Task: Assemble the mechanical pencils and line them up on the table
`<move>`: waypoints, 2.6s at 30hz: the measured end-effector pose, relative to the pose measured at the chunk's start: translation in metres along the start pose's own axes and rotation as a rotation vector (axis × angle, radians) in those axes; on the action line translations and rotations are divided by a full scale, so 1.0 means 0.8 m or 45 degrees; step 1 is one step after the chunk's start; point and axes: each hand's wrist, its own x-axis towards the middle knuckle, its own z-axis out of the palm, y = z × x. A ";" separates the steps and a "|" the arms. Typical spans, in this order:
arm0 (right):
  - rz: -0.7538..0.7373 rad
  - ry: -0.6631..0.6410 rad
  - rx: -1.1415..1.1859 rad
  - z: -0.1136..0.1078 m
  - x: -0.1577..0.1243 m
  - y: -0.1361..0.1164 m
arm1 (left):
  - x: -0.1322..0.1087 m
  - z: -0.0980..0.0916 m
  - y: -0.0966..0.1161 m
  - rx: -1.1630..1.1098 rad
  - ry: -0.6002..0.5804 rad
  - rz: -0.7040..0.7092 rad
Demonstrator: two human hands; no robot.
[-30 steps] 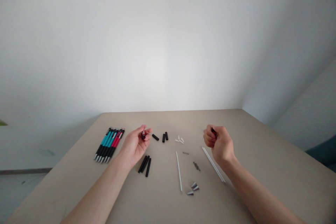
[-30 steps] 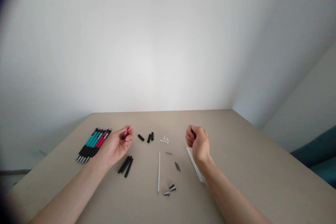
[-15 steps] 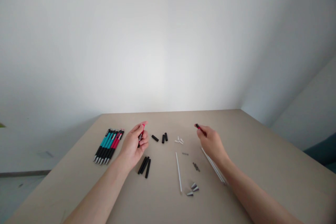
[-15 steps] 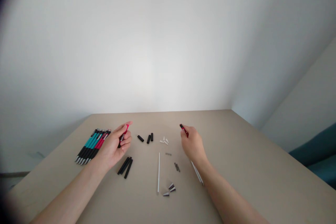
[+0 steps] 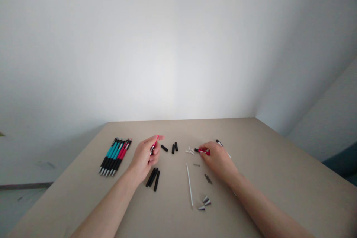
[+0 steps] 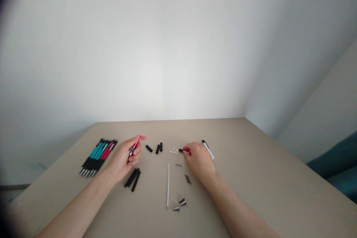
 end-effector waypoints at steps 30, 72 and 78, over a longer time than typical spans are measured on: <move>-0.230 -0.002 0.021 0.021 0.007 -0.012 | -0.006 0.008 -0.016 0.447 -0.307 -0.008; -0.617 -0.055 0.591 0.003 -0.021 -0.057 | -0.014 0.023 -0.022 0.992 -0.370 0.279; -0.395 0.203 0.321 0.009 -0.003 -0.031 | -0.015 0.023 -0.021 0.837 -0.351 0.239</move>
